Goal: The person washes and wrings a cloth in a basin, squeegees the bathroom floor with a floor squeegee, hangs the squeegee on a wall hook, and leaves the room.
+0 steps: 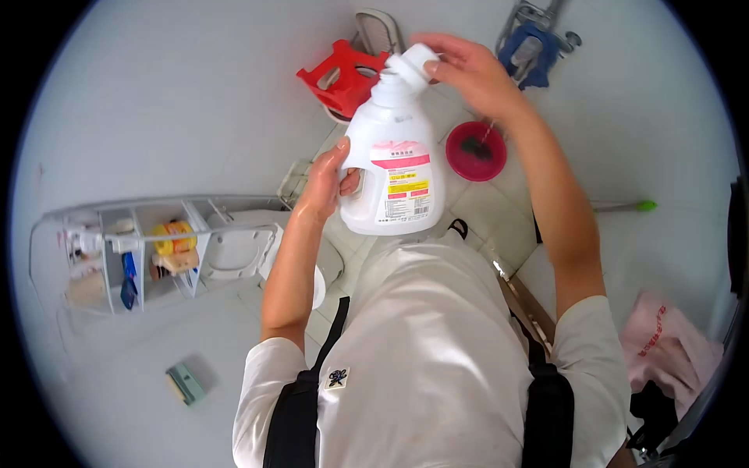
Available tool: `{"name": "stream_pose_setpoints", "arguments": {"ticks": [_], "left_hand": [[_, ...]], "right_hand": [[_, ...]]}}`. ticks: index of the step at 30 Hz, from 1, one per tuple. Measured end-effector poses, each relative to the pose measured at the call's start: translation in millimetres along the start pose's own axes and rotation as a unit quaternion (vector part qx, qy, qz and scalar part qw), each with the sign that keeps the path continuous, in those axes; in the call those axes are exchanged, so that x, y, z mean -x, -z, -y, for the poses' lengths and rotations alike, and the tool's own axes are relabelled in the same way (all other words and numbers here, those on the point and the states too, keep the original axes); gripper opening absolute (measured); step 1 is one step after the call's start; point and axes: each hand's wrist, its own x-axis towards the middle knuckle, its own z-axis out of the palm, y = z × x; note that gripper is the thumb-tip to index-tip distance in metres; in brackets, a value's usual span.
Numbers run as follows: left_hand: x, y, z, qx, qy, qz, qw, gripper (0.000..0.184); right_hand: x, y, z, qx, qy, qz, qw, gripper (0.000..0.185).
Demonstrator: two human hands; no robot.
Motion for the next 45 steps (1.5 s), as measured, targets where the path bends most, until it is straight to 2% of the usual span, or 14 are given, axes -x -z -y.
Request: {"name": "stream_pose_setpoints", "arguments": {"ticks": [8,12,13,17,19,21,24,27,30,32,37,40,42,45], "left_hand": [[22,16,1,-0.141,0.014,-0.090,0.986,0.047],[16,25,32,-0.265,-0.012,-0.167,0.950,0.057],[14,28,40,-0.247,0.005,-0.165,0.955,0.060],[6,32,45,-0.381,0.014,-0.193,0.904,0.059],[0,27,54,-0.386,0.015,-0.216,0.897,0.059],[-9,21,60,-0.395,0.015,-0.212,0.894,0.060],[-32,3,45,-0.409,0.050,-0.205,0.888,0.061],[36,82,76,-0.358,0.061,-0.235,0.901,0.061],[82,185,115,-0.323,0.040,-0.241,0.914,0.062],[110,219,122,-0.334,0.026,-0.264,0.905,0.060],[167,282,150,-0.318,0.019,-0.357,0.878,0.063],[181,315,177,-0.276,-0.051,-0.517,0.809,0.057],[184,339,187,-0.083,-0.217,-0.624,0.747,0.050],[186,376,185,-0.044,-0.202,-0.683,0.701,0.043]], "right_hand": [[-46,2,41,0.106,-0.040,0.307,0.945,0.040],[-50,-20,8,0.353,-0.079,0.261,0.895,0.030],[-51,-26,-9,0.384,-0.100,0.243,0.885,0.042],[-75,-4,-57,0.313,-0.260,0.308,0.860,0.056],[-72,-3,-78,0.326,0.000,0.295,0.898,0.035],[-67,4,-91,0.248,0.017,0.333,0.910,0.031],[-99,22,-109,0.289,-0.238,0.402,0.836,0.038],[-86,-80,-108,0.300,-0.247,0.425,0.818,0.043],[-73,-209,-111,0.284,-0.060,0.412,0.864,0.046],[-79,-262,-116,0.294,-0.158,0.417,0.845,0.049],[-65,-381,-99,0.343,-0.045,0.432,0.833,0.052],[-61,-425,-87,0.251,-0.044,0.427,0.868,0.066],[-63,-434,-85,0.249,-0.084,0.449,0.854,0.072],[-61,-426,-94,0.284,-0.089,0.445,0.845,0.068]]}}
